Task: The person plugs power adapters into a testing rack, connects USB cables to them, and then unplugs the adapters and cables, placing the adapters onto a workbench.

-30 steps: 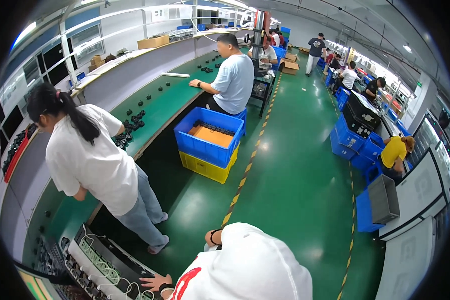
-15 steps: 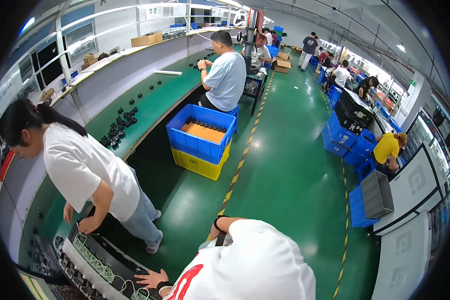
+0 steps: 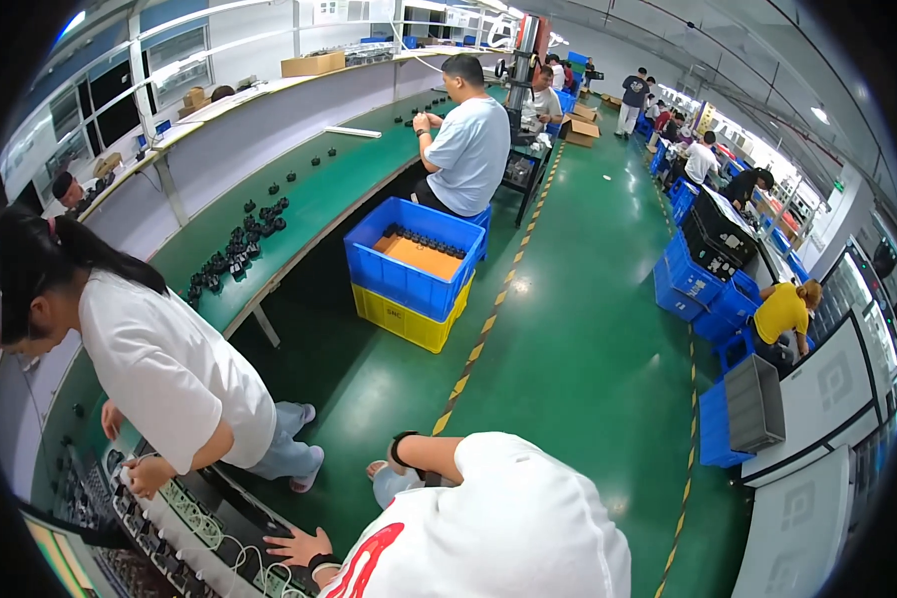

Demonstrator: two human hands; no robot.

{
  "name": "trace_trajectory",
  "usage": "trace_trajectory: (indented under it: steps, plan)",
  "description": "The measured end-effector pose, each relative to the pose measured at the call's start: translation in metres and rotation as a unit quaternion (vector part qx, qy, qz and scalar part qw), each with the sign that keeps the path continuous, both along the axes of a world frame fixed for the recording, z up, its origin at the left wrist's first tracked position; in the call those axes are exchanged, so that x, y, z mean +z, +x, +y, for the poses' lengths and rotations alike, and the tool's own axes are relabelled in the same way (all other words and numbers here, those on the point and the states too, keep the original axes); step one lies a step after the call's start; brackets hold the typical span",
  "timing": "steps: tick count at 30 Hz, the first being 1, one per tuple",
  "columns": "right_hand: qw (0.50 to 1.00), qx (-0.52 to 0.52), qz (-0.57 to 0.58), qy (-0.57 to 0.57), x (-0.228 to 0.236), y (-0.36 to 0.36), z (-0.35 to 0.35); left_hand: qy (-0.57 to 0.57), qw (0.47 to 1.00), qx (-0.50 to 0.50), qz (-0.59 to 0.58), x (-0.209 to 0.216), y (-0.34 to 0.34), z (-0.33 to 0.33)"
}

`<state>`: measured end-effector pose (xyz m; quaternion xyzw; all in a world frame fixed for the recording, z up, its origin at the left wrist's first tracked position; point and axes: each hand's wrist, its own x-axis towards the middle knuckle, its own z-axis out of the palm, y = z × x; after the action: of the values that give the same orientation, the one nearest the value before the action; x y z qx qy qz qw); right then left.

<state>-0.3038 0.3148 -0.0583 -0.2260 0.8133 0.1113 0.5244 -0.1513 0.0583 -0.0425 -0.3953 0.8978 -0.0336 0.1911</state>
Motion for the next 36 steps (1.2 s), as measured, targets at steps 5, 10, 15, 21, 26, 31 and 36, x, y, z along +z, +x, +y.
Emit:
trace_trajectory:
  steps: [5, 10, 15, 21, 26, 31, 36]
  plan:
    - [0.982, -0.036, 0.043, -0.183, 0.061, -0.017, -0.041, 0.003, 0.997, -0.027, 0.076, -0.003, -0.003, 0.004]
    - [0.948, -0.007, 0.084, -0.306, 0.105, -0.009, -0.08, 0.001, 0.998, -0.013, 0.066, -0.004, -0.002, 0.004]
    - [0.803, -0.188, 0.044, -0.564, 0.134, 0.016, -0.11, 0.054, 0.996, -0.005, 0.065, 0.008, -0.004, -0.004]
    - [0.691, -0.223, 0.054, -0.685, 0.142, 0.046, -0.114, 0.648, 0.692, -0.029, 0.317, 0.061, -0.005, -0.025]
    - [0.693, -0.205, 0.117, -0.681, 0.14, 0.054, -0.114, 0.743, 0.605, -0.063, 0.279, 0.097, -0.014, 0.004]
    - [0.681, -0.184, 0.175, -0.687, 0.15, 0.052, -0.109, 0.772, 0.57, -0.036, 0.281, 0.106, -0.017, 0.012]
    - [0.657, -0.146, 0.226, -0.705, 0.152, 0.047, -0.108, 0.8, 0.55, -0.031, 0.238, 0.094, -0.022, 0.009]
